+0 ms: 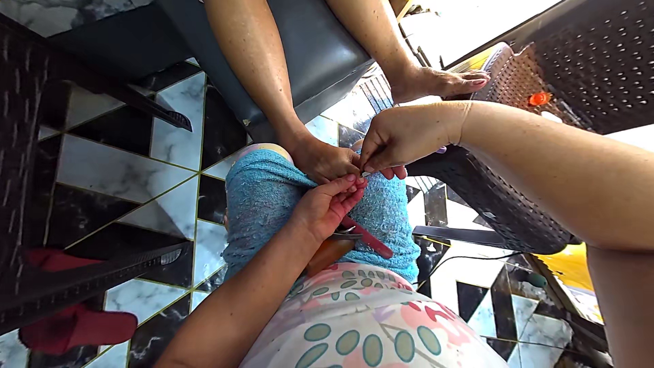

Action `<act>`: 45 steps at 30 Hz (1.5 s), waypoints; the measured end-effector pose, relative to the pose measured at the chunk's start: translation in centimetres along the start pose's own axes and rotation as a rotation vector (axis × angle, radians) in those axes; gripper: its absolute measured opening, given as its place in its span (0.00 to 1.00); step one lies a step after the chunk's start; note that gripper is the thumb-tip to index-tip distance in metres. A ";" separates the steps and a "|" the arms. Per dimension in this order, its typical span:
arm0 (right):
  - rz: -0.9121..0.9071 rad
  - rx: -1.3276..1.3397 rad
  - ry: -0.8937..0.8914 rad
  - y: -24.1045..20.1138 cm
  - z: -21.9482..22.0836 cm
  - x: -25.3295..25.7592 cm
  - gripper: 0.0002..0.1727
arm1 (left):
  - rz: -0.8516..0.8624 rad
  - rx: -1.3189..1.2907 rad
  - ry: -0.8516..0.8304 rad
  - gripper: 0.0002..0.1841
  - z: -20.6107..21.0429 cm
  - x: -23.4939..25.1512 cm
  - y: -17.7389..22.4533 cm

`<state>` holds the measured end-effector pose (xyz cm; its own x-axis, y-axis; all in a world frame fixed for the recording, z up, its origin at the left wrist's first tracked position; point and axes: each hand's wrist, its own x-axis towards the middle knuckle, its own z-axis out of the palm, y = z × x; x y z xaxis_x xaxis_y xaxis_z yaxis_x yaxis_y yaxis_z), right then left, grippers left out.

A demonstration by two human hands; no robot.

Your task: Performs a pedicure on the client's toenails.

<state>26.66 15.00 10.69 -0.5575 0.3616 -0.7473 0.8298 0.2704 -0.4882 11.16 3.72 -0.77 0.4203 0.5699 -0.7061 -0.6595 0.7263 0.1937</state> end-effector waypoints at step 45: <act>0.056 -0.023 0.053 -0.6 0.3 -0.1 0.10 | 0.017 0.017 0.024 0.02 0.3 -0.1 -0.2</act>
<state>26.21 14.54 10.91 -0.5114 0.4237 -0.7476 0.8592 0.2687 -0.4355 11.41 3.66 -0.50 0.3940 0.5731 -0.7186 -0.6556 0.7232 0.2173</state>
